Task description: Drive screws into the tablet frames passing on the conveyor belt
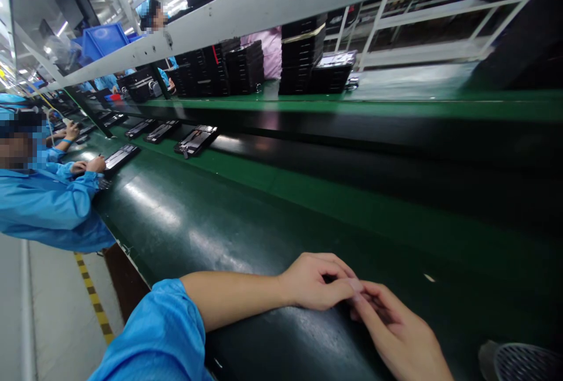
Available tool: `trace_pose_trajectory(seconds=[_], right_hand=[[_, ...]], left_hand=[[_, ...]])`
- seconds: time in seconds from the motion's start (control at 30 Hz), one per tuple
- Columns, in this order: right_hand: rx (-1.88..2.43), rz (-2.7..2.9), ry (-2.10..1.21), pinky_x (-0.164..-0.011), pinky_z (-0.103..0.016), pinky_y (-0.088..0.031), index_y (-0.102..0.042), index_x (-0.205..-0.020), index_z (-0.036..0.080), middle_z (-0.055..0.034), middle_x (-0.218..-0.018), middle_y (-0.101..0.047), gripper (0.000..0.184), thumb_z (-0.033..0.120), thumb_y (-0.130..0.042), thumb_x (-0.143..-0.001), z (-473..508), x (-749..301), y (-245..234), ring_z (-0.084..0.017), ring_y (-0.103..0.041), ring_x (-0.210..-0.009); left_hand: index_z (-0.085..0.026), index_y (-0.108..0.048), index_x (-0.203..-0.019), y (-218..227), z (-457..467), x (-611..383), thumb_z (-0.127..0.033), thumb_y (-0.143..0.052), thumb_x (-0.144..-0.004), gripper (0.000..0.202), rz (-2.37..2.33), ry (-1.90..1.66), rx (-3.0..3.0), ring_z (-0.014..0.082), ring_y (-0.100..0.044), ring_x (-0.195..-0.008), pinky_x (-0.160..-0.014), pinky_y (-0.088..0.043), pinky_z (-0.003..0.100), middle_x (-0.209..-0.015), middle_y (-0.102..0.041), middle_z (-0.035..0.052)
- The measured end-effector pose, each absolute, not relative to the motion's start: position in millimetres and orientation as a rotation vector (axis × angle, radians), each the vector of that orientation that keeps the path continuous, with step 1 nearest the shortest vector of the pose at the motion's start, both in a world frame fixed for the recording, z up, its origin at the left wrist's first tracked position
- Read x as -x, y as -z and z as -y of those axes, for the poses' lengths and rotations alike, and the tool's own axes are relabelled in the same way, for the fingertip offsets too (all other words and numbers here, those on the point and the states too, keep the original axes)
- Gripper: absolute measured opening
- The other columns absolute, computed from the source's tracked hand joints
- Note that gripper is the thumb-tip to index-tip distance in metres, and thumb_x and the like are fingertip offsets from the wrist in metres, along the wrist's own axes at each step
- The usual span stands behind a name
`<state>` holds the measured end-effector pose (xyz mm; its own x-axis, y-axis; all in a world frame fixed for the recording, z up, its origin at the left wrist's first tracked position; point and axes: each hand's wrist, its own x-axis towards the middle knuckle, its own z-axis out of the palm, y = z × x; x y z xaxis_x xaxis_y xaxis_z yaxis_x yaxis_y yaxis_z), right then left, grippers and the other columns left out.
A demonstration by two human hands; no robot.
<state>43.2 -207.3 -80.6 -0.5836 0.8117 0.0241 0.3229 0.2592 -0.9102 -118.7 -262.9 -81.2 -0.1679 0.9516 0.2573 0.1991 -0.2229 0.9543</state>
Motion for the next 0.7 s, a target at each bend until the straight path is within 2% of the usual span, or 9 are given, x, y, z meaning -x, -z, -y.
trace_pose_trajectory(seconds=[0.5,0.7], right_hand=[[1.039,2.065,-1.279,-0.061,-0.028,-0.058,-0.065,-0.090,0.023,-0.0031,-0.066,-0.072,0.038,0.059,-0.058,-0.081,205.6,-44.0,83.1,-0.021,-0.071,-0.060],[1.048,2.044,-1.204,-0.056,-0.027,-0.060,-0.067,-0.087,0.023,-0.0037,-0.067,-0.073,0.039,0.060,-0.061,-0.078,205.4,-42.5,84.0,-0.022,-0.073,-0.058]], left_hand=[[-0.014,-0.065,-0.065,82.0,262.8,118.1,-0.034,-0.069,-0.089,0.031,-1.384,-1.439,-1.433,0.0162,-0.070,-0.085,-0.083,-0.056,0.030,-0.092,-0.074,0.0093],[-0.015,-0.066,-0.064,80.1,261.2,116.8,-0.031,-0.070,-0.087,0.029,-1.433,-1.415,-1.408,0.0156,-0.070,-0.084,-0.083,-0.056,0.028,-0.091,-0.074,0.0077]])
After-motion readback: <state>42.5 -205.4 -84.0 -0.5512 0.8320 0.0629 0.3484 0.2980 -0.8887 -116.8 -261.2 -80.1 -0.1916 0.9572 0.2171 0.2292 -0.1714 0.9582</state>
